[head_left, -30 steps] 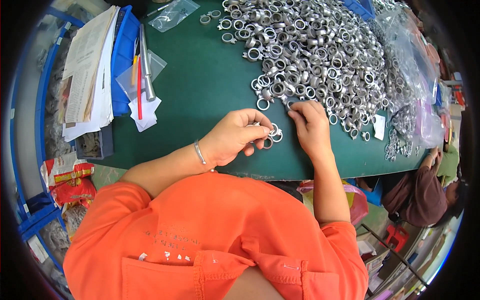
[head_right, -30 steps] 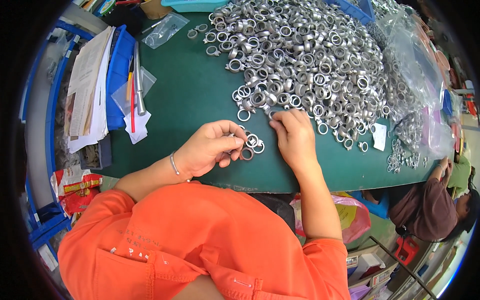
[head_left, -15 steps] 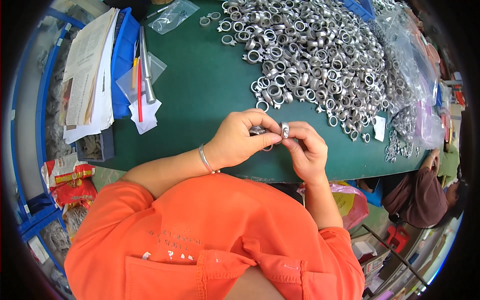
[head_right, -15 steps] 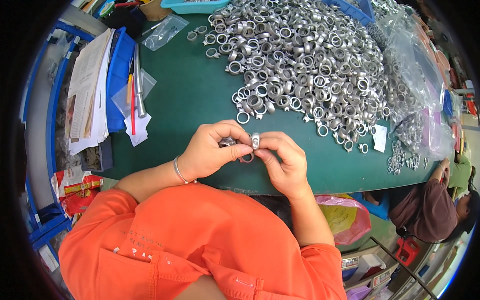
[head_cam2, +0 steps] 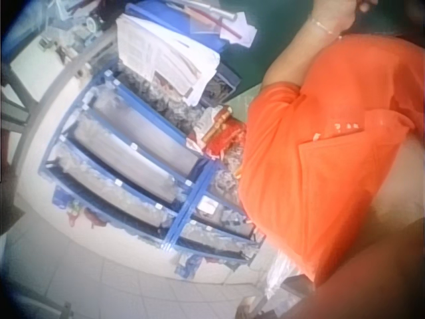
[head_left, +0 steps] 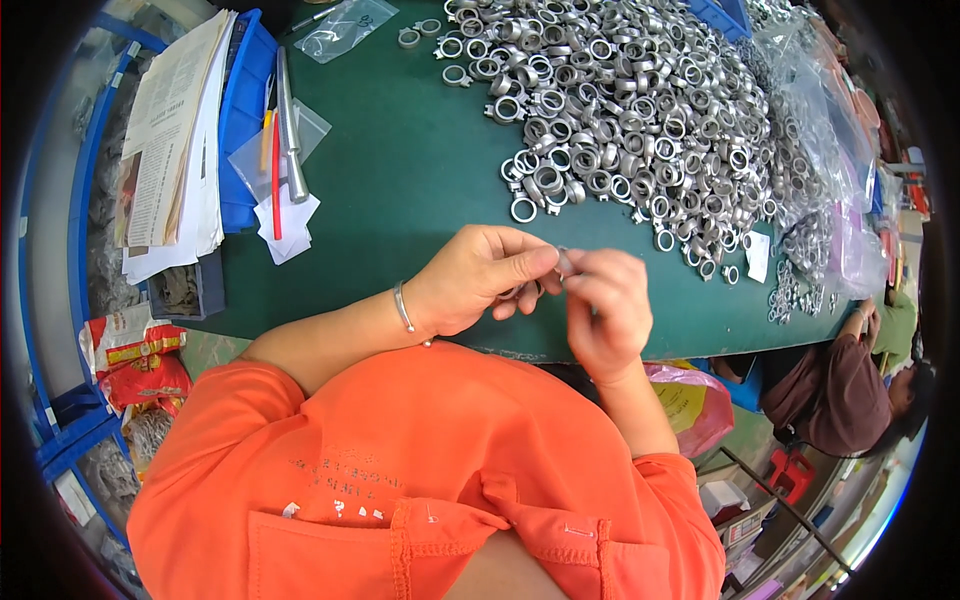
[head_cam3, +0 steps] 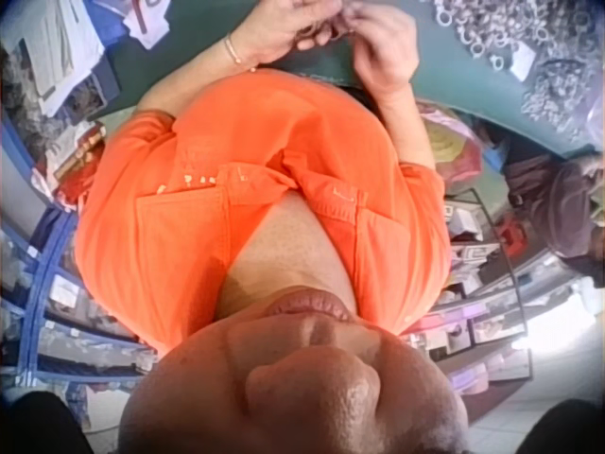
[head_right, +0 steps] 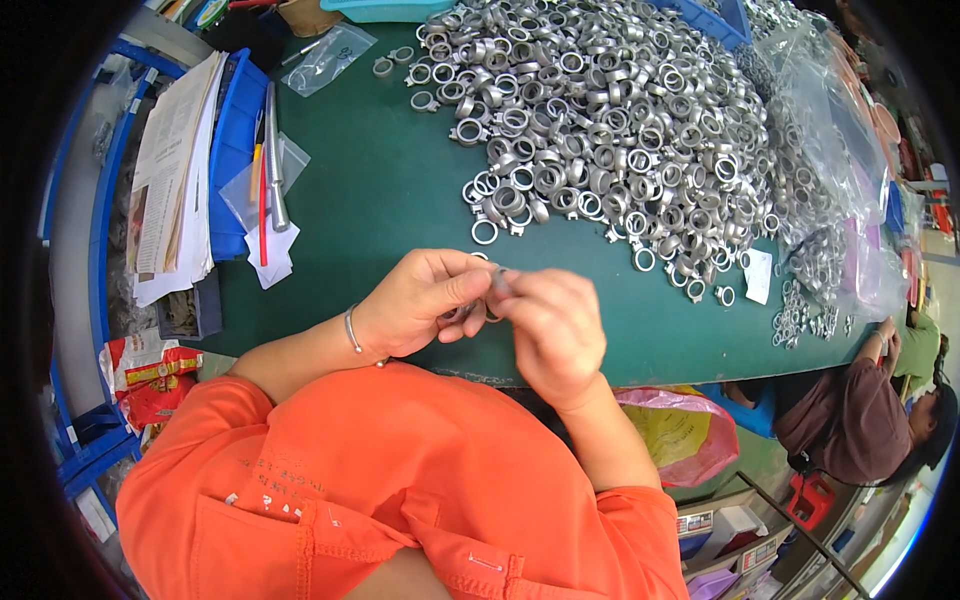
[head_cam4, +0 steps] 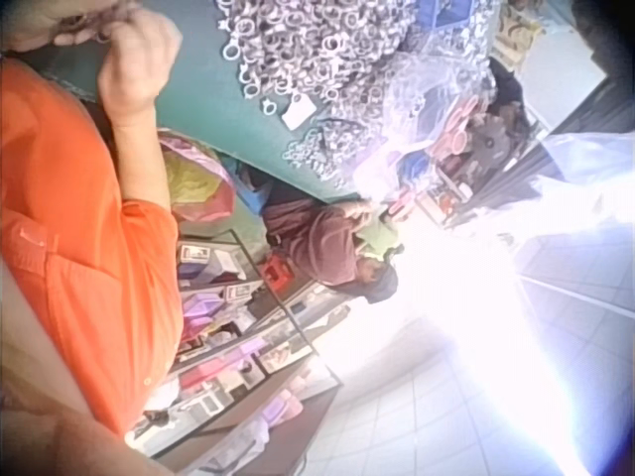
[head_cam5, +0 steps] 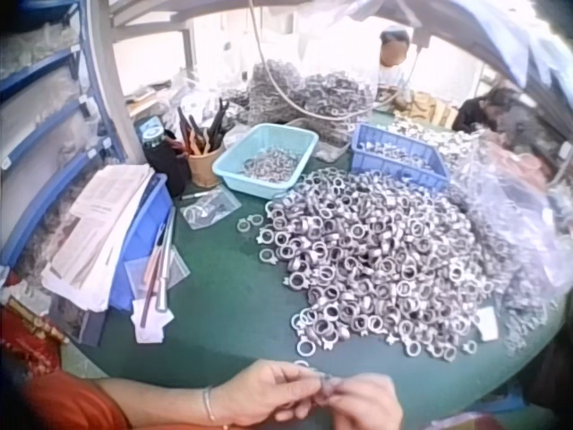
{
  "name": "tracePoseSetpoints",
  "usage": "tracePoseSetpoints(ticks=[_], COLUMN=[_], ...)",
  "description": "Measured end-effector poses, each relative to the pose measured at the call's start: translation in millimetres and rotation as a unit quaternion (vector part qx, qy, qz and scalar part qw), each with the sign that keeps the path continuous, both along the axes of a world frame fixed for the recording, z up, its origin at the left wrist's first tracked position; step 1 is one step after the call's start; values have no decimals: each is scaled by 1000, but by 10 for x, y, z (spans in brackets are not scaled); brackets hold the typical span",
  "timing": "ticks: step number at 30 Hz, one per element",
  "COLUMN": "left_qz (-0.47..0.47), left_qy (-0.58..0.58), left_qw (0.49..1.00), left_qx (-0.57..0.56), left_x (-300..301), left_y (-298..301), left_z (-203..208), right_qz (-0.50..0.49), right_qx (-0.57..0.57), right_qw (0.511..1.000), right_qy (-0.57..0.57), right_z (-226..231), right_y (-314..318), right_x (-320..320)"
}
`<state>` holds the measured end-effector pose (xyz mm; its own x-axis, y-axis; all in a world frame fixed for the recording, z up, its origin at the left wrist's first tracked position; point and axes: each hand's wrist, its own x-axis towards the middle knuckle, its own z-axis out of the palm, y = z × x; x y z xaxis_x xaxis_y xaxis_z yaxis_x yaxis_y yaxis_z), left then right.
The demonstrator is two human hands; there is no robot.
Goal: The person picks up small metal rings from a pile on a green table, handles them with both hands to check their quality, and places them into a plastic bag.
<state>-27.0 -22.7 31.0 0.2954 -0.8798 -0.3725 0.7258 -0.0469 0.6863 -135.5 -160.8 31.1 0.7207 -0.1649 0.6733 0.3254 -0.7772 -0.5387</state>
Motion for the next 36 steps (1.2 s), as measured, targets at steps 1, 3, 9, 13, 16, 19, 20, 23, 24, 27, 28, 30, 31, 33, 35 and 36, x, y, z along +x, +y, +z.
tracePoseSetpoints(ticks=[1,3,9,13,16,19,20,23,24,27,28,30,31,33,35,36], left_qz=[-3,-4,71,70,84,88,84,95,81,77,76,104,103,130,123,116], left_qy=[4,8,106,135,135,160,135,90,44,-35,-111,-229,-227,-390,-401,-416], left_qw=[1000,1000,992,988,987,983,987,991,995,995,990,967,968,911,907,902], left_qx=[-2,-4,17,-25,-3,-5,5,20,33,51,53,32,34,-28,-27,-26], left_x=[1,13,84,86,112,125,129,110,90,56,47,18,7,-14,-34,-36], left_y=[6,18,17,64,51,34,18,-11,-2,-28,-22,-26,-18,-8,7,11], left_z=[-18,-14,27,-11,-76,-66,-62,-30,-29,27,21,98,78,29,54,70], right_qz=[39,100,-154,-166,-149,-95,-78,5,29,71,87,91,93,112,135,140], right_qx=[-21,52,14,50,97,76,139,264,309,279,207,255,300,393,495,504], right_qw=[999,994,974,968,957,969,960,947,931,943,967,954,940,899,841,838], right_qy=[-18,9,166,181,228,214,231,182,190,166,120,128,133,158,172,155], right_z=[-9,2,-243,-288,-265,-283,-220,-191,-177,-78,-111,-108,-98,-84,-100,-105], right_y=[10,-23,-309,-350,-330,-348,-331,-295,-233,-115,-116,-73,-56,-47,-58,-40], right_x=[9,27,373,408,370,356,339,253,198,152,153,124,106,59,50,64])
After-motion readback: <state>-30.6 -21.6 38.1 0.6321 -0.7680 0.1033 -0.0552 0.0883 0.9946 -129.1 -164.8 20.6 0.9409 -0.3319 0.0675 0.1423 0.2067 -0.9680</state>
